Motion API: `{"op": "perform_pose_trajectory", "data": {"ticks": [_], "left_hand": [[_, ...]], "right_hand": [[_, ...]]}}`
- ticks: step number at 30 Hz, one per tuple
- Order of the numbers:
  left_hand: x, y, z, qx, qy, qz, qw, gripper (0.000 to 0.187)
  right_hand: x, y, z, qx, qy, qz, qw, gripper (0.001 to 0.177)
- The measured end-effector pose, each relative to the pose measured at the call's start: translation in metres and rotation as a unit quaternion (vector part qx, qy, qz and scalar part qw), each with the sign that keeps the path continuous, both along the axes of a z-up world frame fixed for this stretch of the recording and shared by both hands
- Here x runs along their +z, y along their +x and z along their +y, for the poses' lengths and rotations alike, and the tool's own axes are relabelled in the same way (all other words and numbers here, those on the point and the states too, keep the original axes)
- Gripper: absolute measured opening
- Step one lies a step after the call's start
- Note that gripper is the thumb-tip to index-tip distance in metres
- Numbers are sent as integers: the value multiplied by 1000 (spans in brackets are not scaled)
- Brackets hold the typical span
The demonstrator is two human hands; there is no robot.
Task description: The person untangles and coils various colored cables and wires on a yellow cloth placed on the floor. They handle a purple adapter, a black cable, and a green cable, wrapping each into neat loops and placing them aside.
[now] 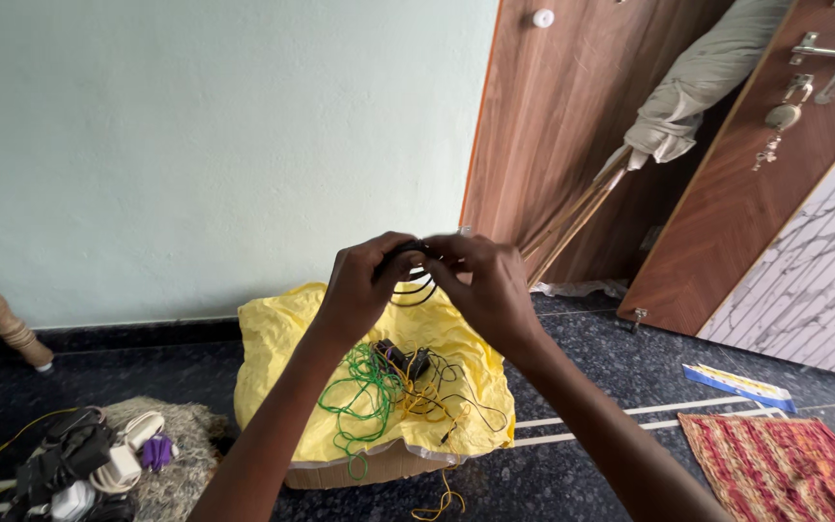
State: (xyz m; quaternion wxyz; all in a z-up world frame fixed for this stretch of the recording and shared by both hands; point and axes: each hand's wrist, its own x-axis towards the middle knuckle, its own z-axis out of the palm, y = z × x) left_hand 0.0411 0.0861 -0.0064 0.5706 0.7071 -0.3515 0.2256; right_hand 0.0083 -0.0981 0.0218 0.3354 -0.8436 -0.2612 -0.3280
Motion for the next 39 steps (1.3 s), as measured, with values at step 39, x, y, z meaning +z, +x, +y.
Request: {"op": "perform_pose_trajectory", "data": {"ticks": [39], "left_hand": [[-240, 13, 178, 177, -394, 361, 826, 46]], "right_hand": [[-251, 140, 215, 195, 247, 458, 831, 36]]}}
